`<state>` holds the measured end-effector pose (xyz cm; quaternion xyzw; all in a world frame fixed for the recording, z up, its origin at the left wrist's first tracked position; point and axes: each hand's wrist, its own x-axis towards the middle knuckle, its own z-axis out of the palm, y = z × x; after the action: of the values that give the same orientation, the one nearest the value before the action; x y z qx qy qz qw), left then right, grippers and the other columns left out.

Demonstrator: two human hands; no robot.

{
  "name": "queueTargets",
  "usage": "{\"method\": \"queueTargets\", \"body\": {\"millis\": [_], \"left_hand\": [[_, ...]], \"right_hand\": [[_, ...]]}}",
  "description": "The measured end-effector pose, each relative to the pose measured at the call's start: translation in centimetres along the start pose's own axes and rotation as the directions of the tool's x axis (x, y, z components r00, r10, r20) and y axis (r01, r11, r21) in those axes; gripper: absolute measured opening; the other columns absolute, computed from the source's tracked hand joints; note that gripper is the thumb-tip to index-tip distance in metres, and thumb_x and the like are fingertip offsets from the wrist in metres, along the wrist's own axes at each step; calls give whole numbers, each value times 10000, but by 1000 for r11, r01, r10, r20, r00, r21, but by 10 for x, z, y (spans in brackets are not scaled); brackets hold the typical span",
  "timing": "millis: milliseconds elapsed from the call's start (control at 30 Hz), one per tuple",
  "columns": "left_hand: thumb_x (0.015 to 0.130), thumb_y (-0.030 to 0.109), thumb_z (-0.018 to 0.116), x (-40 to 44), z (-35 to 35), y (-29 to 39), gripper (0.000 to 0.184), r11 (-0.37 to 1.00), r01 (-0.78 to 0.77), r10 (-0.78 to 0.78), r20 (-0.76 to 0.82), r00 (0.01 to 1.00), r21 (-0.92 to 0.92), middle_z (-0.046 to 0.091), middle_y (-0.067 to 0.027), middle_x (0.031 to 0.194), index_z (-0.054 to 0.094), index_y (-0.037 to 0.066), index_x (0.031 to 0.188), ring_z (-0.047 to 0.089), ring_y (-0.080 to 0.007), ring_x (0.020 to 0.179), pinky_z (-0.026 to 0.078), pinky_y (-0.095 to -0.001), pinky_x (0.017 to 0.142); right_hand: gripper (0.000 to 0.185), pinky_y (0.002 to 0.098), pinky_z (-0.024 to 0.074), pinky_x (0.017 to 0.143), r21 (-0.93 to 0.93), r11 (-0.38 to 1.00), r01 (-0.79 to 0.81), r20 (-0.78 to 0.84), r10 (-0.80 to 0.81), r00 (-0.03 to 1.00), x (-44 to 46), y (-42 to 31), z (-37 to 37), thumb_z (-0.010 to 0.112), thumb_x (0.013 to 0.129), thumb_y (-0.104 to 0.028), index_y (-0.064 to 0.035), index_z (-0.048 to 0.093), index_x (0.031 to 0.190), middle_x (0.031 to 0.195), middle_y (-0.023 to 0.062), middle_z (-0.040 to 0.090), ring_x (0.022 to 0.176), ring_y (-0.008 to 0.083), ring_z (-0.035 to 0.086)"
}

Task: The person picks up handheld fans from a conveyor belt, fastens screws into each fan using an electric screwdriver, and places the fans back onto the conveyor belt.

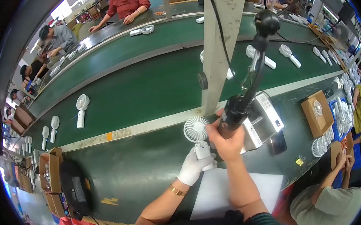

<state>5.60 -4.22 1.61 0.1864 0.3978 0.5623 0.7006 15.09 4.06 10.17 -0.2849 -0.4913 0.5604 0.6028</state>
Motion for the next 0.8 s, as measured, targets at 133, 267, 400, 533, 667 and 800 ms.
{"method": "queueTargets", "body": {"millis": [133, 267, 400, 533, 667, 800], "left_hand": [[769, 17, 631, 1, 0, -6, 304, 980, -47, 60, -61, 996, 194, 595, -57, 838, 474, 11, 1029, 590, -119, 670, 485, -251, 590], [774, 29, 627, 0, 5, -6, 252, 989, -61, 73, -86, 994, 133, 597, -32, 803, 511, 6, 996, 568, -89, 644, 459, -233, 558], [774, 55, 634, 0, 6, -6, 279, 979, -65, 88, -110, 990, 193, 606, -31, 819, 515, -1, 1021, 576, -88, 660, 468, -230, 573], [770, 117, 659, 5, -4, -17, 319, 935, -78, 124, -113, 986, 345, 624, -41, 868, 524, -3, 1034, 596, -90, 696, 485, -241, 606], [764, 146, 664, 3, -1, -17, 327, 955, -72, 119, -148, 982, 288, 636, -46, 879, 539, -3, 1026, 612, -97, 722, 493, -252, 625], [771, 125, 642, 8, -7, -21, 321, 926, -74, 140, -155, 978, 370, 628, -44, 860, 529, -3, 1043, 601, -94, 714, 486, -244, 615]], "right_hand": [[464, 252, 455, 541, 168, 986, 20, 67, -32, 997, -9, 22, 7, 652, 732, 77, -3, 415, 1122, 740, 76, 573, 596, 124, 545], [490, 258, 461, 545, 218, 975, 41, 65, -56, 996, -13, 31, 9, 644, 727, 86, -6, 392, 1138, 748, 85, 570, 598, 134, 537], [454, 257, 459, 540, 242, 969, 54, 57, -70, 996, -12, 39, 9, 633, 735, 87, -3, 406, 1118, 743, 78, 566, 596, 128, 533], [360, 254, 452, 531, 251, 968, -2, 77, -18, 997, -12, 45, 8, 602, 751, 95, 5, 446, 1064, 737, 66, 558, 590, 118, 527], [312, 254, 453, 545, 214, 977, -2, 102, -21, 995, -13, 54, 8, 579, 763, 101, 8, 463, 1037, 739, 65, 556, 607, 117, 531], [363, 262, 459, 564, 261, 965, -17, 52, 4, 999, -17, 57, 11, 558, 777, 108, -4, 441, 1102, 754, 82, 560, 624, 134, 537]]}}
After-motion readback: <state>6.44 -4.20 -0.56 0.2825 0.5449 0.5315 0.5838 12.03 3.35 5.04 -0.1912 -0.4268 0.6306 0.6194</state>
